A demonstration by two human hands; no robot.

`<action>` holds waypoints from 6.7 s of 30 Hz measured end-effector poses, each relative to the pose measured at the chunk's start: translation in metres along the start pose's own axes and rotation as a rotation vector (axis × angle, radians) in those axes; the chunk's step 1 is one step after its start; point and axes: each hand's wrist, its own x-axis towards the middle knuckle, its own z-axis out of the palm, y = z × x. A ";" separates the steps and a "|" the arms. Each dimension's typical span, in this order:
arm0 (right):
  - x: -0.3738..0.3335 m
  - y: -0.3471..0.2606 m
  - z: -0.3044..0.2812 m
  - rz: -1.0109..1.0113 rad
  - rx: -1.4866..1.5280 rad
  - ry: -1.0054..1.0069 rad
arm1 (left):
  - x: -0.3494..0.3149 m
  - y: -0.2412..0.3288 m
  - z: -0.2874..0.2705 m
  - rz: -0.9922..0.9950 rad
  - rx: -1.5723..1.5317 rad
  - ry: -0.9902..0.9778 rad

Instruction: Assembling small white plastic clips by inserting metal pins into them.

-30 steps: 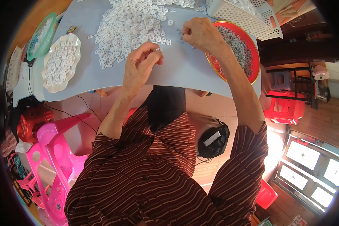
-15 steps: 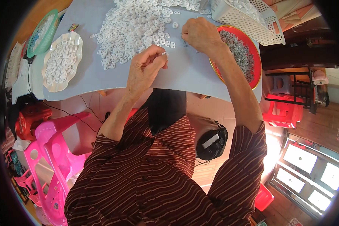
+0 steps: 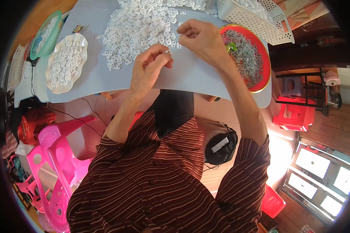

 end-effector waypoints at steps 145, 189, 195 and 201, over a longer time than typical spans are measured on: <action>-0.071 0.017 0.039 0.087 0.682 0.218 | -0.009 -0.007 0.017 0.036 -0.039 -0.093; -0.069 0.019 0.044 -0.031 0.640 0.306 | 0.038 0.024 -0.006 -0.177 -0.074 -0.212; -0.069 0.018 0.044 -0.037 0.593 0.279 | 0.039 0.029 -0.004 -0.153 0.148 -0.267; -0.070 0.014 0.045 -0.009 0.538 0.280 | 0.044 0.028 -0.007 -0.062 0.287 -0.327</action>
